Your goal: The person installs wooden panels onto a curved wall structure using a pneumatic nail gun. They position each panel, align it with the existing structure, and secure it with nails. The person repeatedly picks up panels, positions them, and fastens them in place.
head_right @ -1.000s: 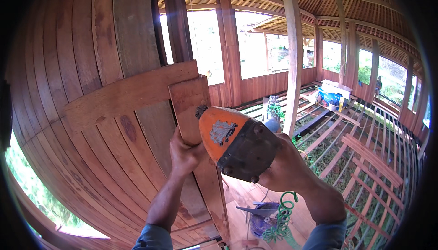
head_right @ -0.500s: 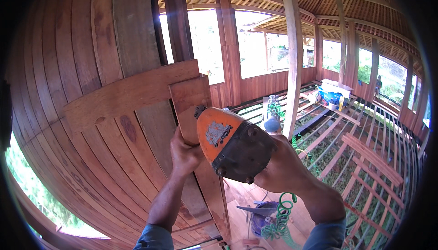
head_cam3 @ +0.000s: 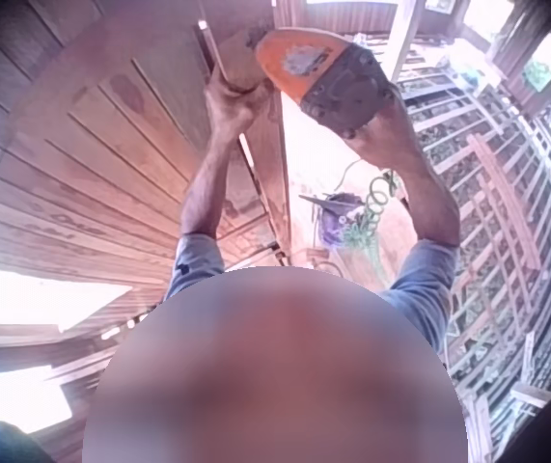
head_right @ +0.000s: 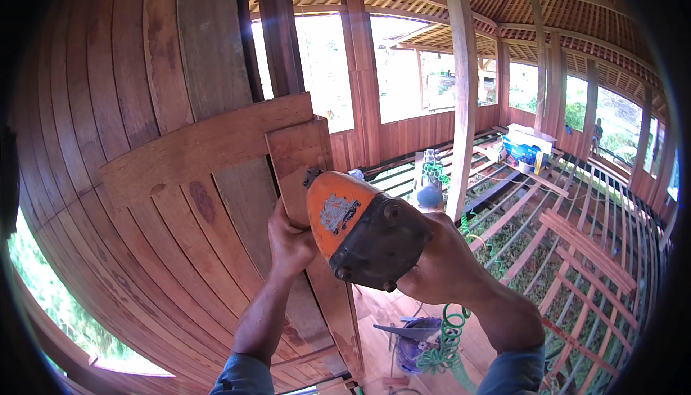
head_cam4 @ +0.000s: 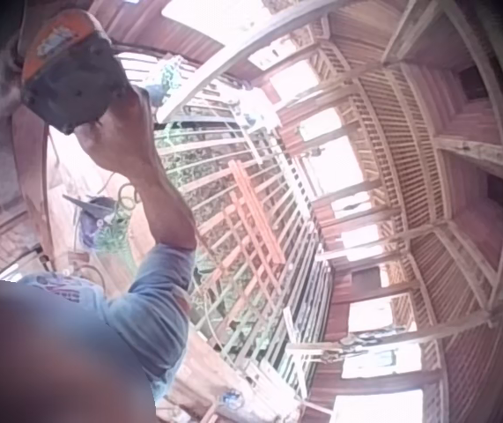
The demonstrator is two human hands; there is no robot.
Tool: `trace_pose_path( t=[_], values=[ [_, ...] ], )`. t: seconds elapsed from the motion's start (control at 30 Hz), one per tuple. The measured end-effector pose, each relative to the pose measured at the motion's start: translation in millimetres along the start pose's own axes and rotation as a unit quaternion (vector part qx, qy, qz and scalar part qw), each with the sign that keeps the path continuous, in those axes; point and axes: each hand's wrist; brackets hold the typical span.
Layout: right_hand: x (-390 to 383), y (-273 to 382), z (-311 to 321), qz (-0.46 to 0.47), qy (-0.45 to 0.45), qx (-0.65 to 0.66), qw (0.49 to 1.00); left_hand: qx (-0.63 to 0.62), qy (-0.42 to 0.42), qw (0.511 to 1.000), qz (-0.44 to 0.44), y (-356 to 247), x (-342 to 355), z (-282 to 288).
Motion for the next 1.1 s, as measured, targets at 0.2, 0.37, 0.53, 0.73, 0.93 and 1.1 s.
trace_pose_path(
  t=[0.2,0.37,0.53,0.73,0.93,1.1],
  values=[
    [1,3,-1,0.008,-0.021,0.016,1.000,-0.025,-0.015,0.999,0.041,-2,2,-1],
    [4,2,-2,-0.002,-0.002,0.015,1.000,0.034,-0.011,0.999,-0.011,2,0,0],
    [-2,12,8,-0.004,-0.005,-0.034,0.999,-0.016,-0.007,1.000,0.011,4,1,0],
    [-3,14,14,0.053,-0.037,-0.116,0.991,0.021,-0.002,1.000,0.013,4,1,3],
    [4,5,15,0.069,0.012,-0.142,0.987,0.003,-0.010,1.000,-0.006,8,1,3],
    [11,6,16,-0.005,0.051,-0.076,0.996,-0.002,-0.001,1.000,0.006,12,1,4]
  ],
)
Point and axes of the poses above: each hand's wrist, its own x-axis towards the middle knuckle, its own z-axis out of the back of the hand, y = z × x, and after that the axes turned 3 degrees about y, right-handed
